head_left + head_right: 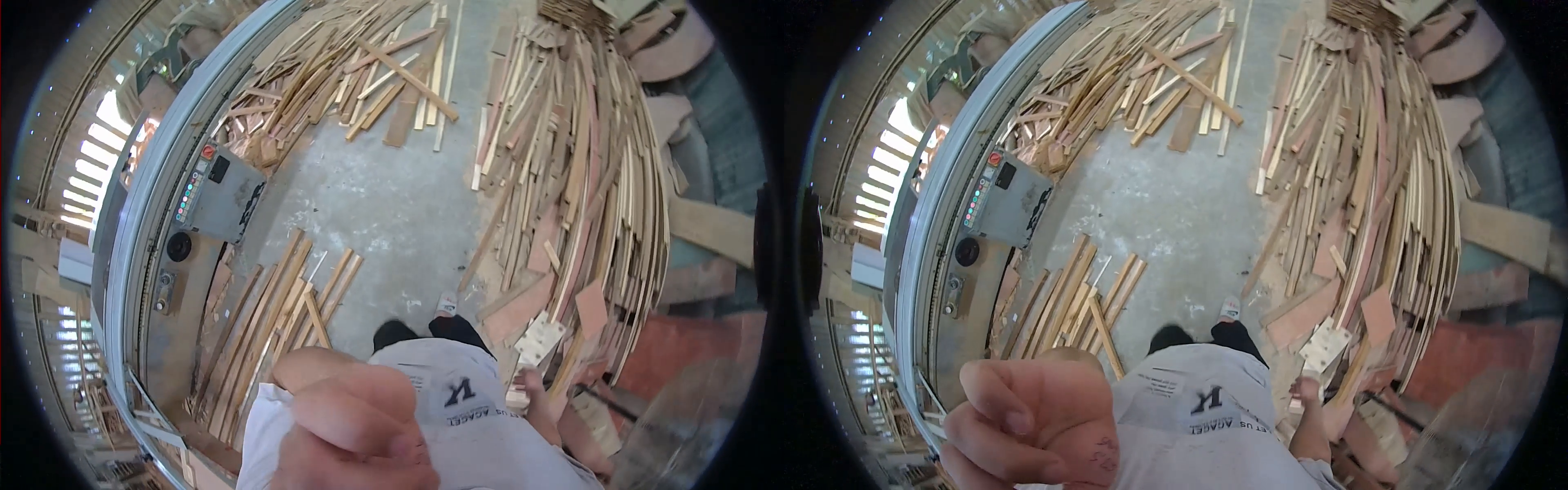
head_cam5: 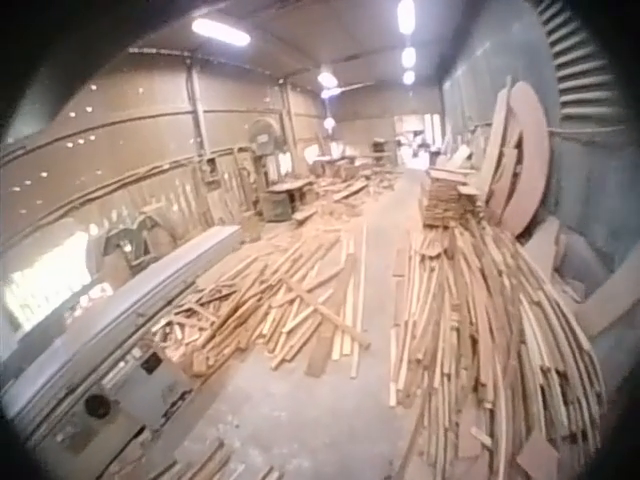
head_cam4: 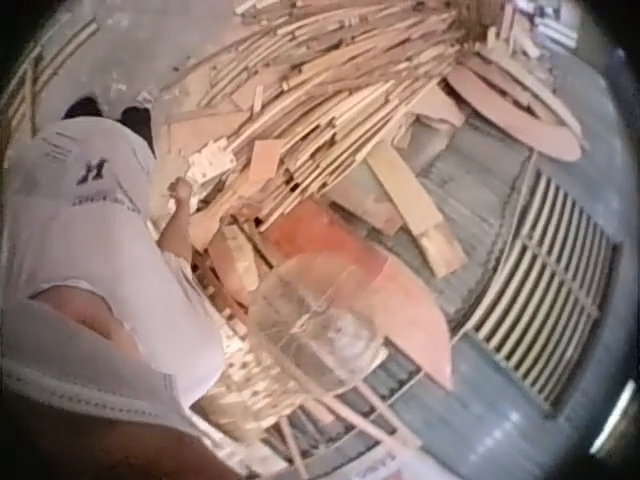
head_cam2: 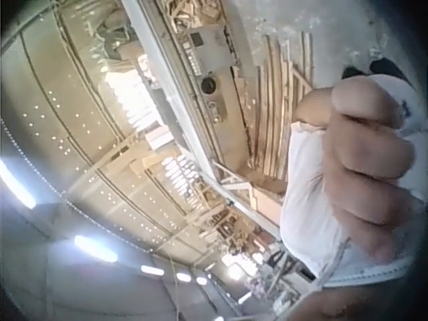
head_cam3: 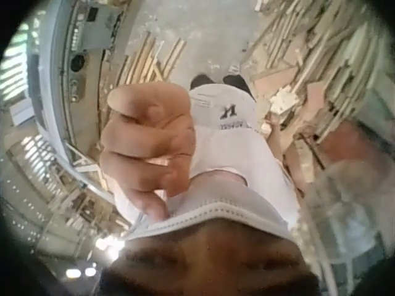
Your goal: The person is seen manufacturing furniture by using a nail gun and a table saw to join and cut wood pieces.
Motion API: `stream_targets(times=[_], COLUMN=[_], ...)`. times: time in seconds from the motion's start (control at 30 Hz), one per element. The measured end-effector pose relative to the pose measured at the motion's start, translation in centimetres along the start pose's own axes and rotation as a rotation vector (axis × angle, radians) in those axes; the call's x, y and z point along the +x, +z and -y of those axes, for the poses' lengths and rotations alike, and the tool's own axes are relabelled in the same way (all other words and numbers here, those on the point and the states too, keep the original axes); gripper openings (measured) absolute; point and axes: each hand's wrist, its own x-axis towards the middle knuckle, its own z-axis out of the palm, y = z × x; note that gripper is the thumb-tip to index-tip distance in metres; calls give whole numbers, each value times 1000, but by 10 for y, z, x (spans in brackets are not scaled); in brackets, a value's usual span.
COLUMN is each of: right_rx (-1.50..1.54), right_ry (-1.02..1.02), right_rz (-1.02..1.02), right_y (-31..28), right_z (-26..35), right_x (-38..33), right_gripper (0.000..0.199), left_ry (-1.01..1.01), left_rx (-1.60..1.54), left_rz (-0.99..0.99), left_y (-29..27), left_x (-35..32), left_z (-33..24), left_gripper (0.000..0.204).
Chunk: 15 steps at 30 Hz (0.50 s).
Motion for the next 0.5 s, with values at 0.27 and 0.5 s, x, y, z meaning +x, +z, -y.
stream_targets(times=[0.27, 0.5], right_rx=[-147, -283], right_ry=[-579, -546], right_rz=[-183, -32], right_y=[17, 89], right_z=[568, 870], right_x=[76, 172], right_gripper=[19, 22], left_ry=[92, -153], left_rx=[205, -118], left_rz=[-541, -405], left_y=[108, 128], left_x=[90, 188], left_z=[333, 652], left_gripper=[26, 22])
